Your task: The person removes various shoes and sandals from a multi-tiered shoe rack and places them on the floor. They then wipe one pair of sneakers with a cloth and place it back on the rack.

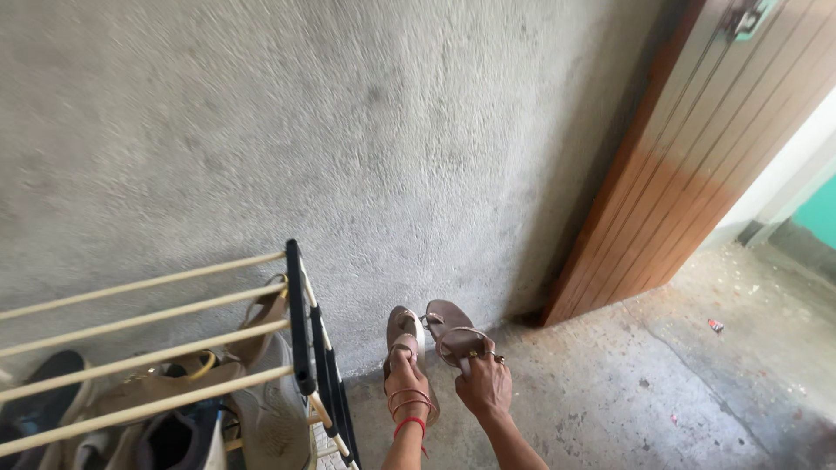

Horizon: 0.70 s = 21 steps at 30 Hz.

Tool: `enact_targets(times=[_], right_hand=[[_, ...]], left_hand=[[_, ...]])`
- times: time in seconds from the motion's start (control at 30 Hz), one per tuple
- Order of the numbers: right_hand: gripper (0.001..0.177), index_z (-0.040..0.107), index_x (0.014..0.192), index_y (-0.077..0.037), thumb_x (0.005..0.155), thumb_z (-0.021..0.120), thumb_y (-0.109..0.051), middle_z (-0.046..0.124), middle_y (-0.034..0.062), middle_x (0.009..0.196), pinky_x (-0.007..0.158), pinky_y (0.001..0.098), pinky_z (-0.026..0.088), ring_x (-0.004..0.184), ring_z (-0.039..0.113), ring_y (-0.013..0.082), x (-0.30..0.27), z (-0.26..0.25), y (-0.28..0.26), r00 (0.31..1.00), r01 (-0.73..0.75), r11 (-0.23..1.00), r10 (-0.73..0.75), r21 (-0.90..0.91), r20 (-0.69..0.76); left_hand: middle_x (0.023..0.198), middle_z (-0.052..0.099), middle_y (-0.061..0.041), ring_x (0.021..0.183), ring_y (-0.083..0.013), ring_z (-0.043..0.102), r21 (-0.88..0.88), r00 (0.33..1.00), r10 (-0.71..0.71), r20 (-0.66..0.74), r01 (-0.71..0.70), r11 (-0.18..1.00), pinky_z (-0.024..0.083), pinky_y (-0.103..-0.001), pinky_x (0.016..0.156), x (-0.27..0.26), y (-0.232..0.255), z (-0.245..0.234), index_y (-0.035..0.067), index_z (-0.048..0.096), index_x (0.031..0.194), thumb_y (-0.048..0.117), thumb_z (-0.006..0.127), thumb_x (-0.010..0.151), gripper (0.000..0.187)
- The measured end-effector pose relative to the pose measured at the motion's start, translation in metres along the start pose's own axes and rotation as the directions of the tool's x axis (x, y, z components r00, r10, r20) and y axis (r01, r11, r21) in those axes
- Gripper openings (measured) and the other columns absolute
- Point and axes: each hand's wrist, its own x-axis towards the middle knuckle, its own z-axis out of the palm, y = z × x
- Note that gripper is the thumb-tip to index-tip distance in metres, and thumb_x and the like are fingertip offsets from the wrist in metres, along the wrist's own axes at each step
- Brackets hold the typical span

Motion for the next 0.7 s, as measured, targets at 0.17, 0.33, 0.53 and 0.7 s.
enact_targets(times=[0.17,0.33,0.53,0.7], right_hand=[[0.039,0.075,0.107,-0.017,0.068,0.074,-0.025,0.049,0.0094,0.142,0.088,0.0481,0.052,0.100,0.066,0.0358,0.000,0.074,0.023,0.994,-0.103,0.991,0.106,0.085,-0.022],[0.046,0.070,0.119,-0.021,0.073,0.072,-0.027,0.050,0.0096,0.144,0.095,0.0465,0.053,0.108,0.065,0.0362,-0.002,0.144,0.045,0.950,-0.308,0.944,0.299,0.119,0.084],[0.052,0.068,0.122,-0.018,0.074,0.074,-0.035,0.054,0.0132,0.137,0.102,0.0461,0.050,0.120,0.061,0.0362,-0.002,0.184,0.069,0.864,-0.501,0.800,0.445,0.331,0.234],[0.050,0.071,0.116,-0.015,0.070,0.073,-0.033,0.056,0.0150,0.134,0.103,0.0457,0.051,0.119,0.063,0.0362,-0.008,0.242,0.097,0.815,-0.569,0.768,0.479,0.295,0.326]], left_hand=[[0.105,0.070,-0.020,0.098,-0.0443,0.065,-0.004,0.999,0.024,0.032,-0.024,1.000,0.051,-0.054,0.080,-0.010,-0.047,0.037,0.011,0.056,0.104,0.012,0.061,0.093,0.013],[0.105,0.069,-0.022,0.097,-0.0461,0.065,0.008,0.996,0.056,0.076,-0.057,0.998,0.051,-0.055,0.080,-0.034,-0.102,0.064,0.010,0.057,0.107,0.012,0.060,0.091,0.016],[0.104,0.071,-0.022,0.099,-0.0447,0.066,0.012,0.994,-0.029,0.109,0.028,1.000,0.051,-0.054,0.083,-0.048,-0.155,0.123,0.010,0.058,0.110,0.013,0.056,0.094,0.016],[0.105,0.072,-0.022,0.102,-0.0425,0.067,0.082,0.962,-0.145,0.233,0.129,0.988,0.051,-0.053,0.086,-0.067,-0.190,0.145,0.011,0.058,0.115,0.014,0.052,0.099,0.018]])
